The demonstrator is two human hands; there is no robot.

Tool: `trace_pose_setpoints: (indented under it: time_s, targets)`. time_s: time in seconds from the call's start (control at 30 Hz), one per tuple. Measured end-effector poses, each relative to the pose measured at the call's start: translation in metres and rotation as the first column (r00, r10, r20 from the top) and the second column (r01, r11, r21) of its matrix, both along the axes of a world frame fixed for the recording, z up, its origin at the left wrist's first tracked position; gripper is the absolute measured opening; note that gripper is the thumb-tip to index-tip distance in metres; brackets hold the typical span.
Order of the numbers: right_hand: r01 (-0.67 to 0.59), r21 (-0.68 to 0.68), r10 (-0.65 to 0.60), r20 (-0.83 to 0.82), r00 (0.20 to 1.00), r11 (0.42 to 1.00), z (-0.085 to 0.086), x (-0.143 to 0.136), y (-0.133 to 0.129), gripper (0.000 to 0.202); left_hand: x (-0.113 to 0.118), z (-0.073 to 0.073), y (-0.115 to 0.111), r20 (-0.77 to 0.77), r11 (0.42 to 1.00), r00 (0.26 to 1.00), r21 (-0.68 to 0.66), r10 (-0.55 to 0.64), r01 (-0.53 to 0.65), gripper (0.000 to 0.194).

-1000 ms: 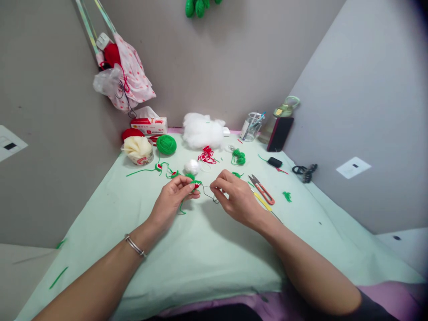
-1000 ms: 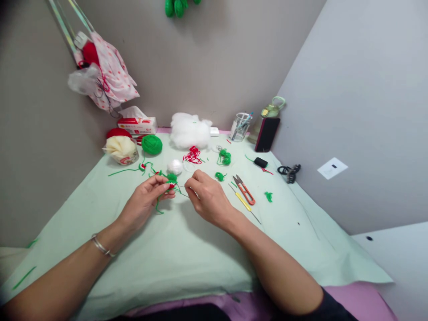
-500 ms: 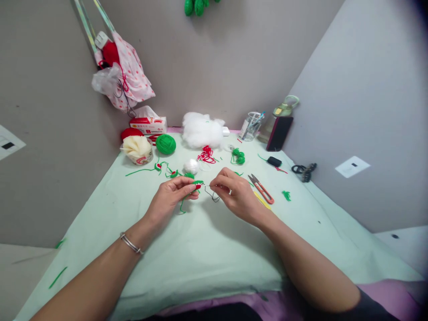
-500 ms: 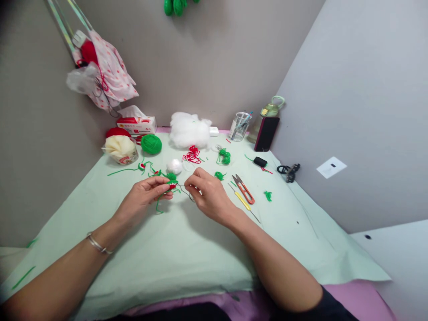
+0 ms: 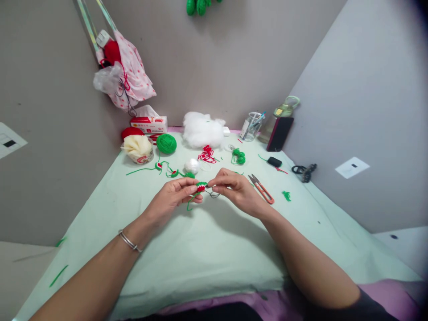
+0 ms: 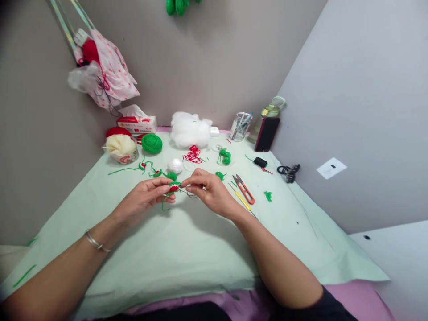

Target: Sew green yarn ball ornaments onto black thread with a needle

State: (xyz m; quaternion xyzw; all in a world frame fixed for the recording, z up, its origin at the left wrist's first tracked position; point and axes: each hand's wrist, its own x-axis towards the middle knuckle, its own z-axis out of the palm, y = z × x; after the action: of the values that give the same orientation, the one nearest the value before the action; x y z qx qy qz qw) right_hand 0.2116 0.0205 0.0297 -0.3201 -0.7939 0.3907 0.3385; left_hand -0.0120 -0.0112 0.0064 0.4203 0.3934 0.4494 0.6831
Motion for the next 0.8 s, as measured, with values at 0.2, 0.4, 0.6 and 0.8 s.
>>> trace_pose_setpoints:
  time_s: [0.2,0.4,0.6,0.8]
  targets:
    - [-0.069,-0.112,0.063,-0.061,0.996,0.991,-0.002,0.002,0.006,0.015,0.002,0.002,-0.002,0.033,1.000,0.999,0.006,-0.016,0.015,0.025]
    - [-0.092,-0.205,0.065,-0.136,0.989,0.974,-0.007,-0.001,0.009,0.017,0.005,0.004,-0.003,0.023,0.995,0.997,0.064,-0.078,0.076,0.022]
    - [-0.037,-0.216,-0.001,-0.175,0.985,0.976,-0.007,-0.008,0.004,0.014,0.007,0.002,-0.003,0.057,0.999,0.998,0.036,0.018,-0.021,0.024]
    - [0.071,-0.201,-0.093,-0.103,0.990,0.977,-0.008,-0.011,0.001,0.010,0.006,0.000,-0.004,0.094,0.999,0.994,0.004,0.052,-0.053,0.027]
